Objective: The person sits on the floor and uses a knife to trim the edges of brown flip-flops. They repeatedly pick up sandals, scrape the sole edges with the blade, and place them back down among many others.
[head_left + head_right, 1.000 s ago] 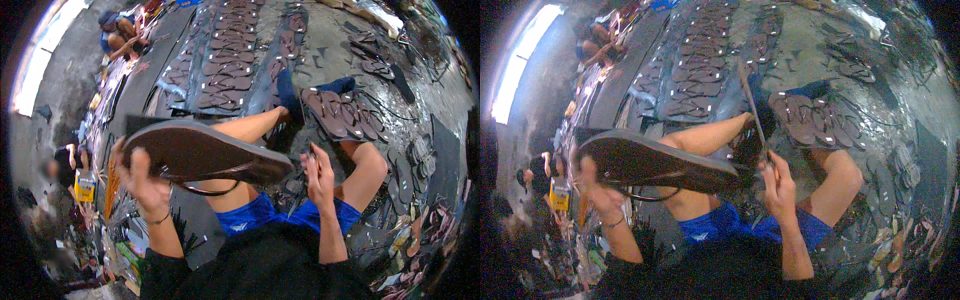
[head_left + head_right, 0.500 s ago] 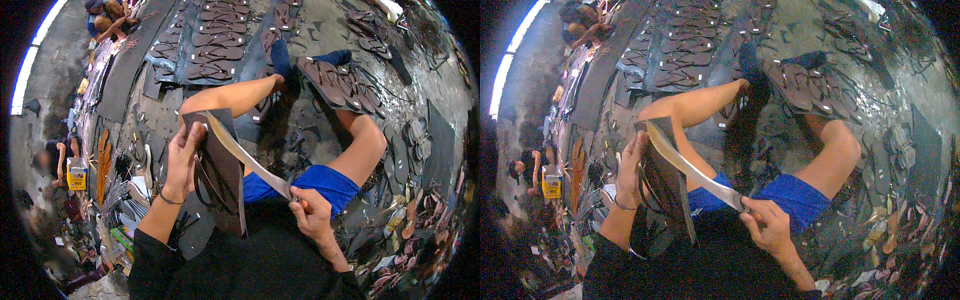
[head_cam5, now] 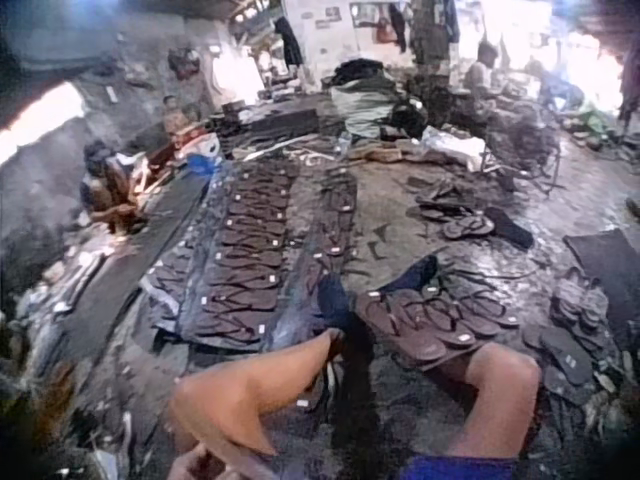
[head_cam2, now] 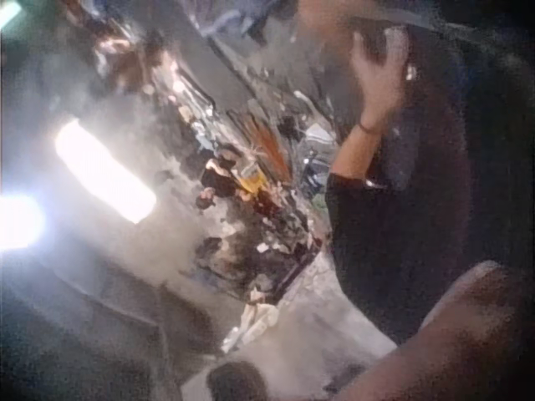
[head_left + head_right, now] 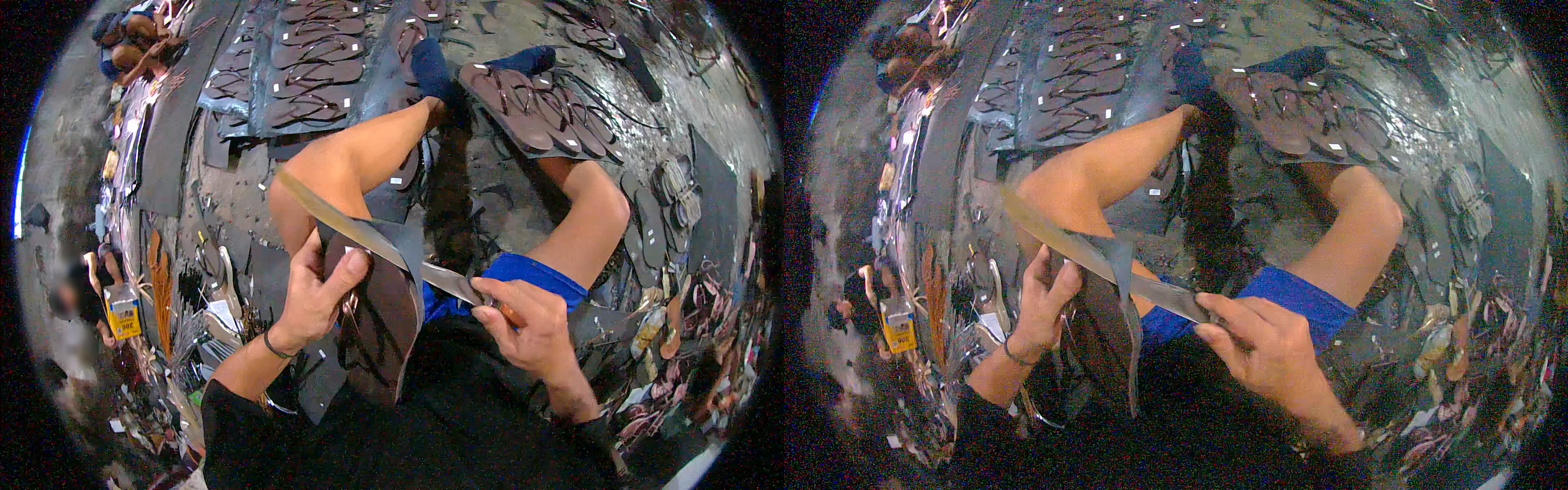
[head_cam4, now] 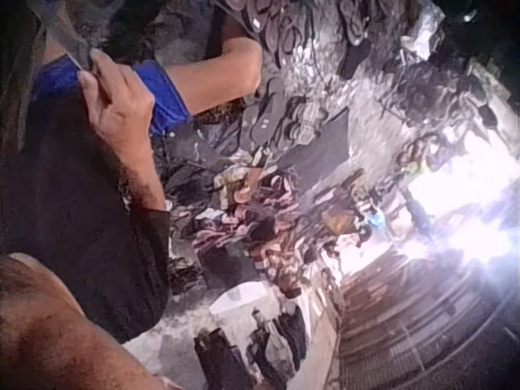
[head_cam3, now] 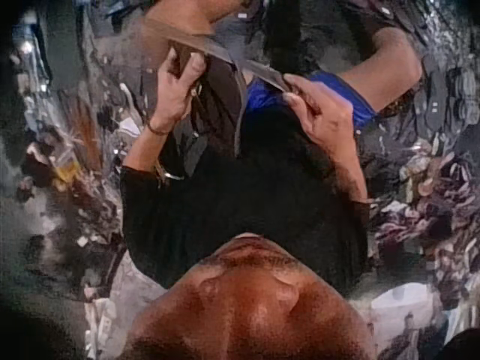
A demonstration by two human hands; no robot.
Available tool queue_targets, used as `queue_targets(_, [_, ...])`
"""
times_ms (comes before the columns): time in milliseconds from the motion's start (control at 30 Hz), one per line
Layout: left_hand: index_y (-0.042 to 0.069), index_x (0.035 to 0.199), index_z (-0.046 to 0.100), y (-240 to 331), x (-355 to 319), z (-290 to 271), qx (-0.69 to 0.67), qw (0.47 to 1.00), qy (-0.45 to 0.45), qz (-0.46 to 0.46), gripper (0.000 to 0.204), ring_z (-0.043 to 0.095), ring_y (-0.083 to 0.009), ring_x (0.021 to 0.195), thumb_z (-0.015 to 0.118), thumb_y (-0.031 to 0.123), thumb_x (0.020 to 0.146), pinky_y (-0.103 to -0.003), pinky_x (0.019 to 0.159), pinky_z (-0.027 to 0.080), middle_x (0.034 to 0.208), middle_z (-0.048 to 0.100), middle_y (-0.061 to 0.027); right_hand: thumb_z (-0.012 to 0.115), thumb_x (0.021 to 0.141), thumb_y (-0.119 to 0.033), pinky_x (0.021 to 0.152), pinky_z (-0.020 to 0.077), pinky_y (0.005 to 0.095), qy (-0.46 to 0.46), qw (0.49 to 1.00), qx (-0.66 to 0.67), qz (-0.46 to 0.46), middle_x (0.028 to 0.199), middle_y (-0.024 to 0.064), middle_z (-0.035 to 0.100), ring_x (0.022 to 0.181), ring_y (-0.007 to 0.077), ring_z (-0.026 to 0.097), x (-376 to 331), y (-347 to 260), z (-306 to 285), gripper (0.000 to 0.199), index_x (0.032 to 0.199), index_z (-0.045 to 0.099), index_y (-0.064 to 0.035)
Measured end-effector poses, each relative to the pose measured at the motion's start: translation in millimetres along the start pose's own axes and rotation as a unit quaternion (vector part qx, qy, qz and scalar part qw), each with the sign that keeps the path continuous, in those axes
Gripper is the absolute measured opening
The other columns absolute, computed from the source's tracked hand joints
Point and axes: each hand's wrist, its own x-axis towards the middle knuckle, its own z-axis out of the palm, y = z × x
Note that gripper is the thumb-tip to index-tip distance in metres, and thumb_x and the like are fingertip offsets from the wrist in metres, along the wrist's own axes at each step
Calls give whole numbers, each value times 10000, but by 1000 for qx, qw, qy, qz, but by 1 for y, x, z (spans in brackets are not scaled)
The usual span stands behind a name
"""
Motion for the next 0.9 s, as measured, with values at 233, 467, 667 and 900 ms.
queue_targets(233, [-9,1147,522,11,4,16,53,996,-67,-31,389,570,-131,970,690,210,873,-295,884,456,1059,613,-66,635,863,-288,613,516,425,-75,996,7,-42,756,178,651,685,346,643,57,-22,-30,251,929,669,-48])
queue_targets(467, [-26,1189,510,25,10,28,23,995,-93,-10,435,588,-145,968,680,205,861,-290,847,491,1085,614,-83,600,906,-355,572,495,407,-92,991,79,-59,726,175,642,600,322,619,107,-20,-28,324,885,668,-40])
queue_targets(667, [-58,1209,508,29,54,11,-380,911,105,117,401,623,-215,1032,567,187,898,-338,897,535,1185,608,-157,538,954,-204,607,506,251,265,944,155,122,848,70,689,667,93,601,52,33,-65,253,1065,651,-6])
queue_targets(900, [42,1018,630,-7,55,118,-502,856,114,-42,184,657,-214,946,664,124,856,-327,864,563,1034,668,-91,652,855,-108,576,483,280,273,959,32,65,799,116,653,625,155,590,-45,42,4,256,1086,643,3])
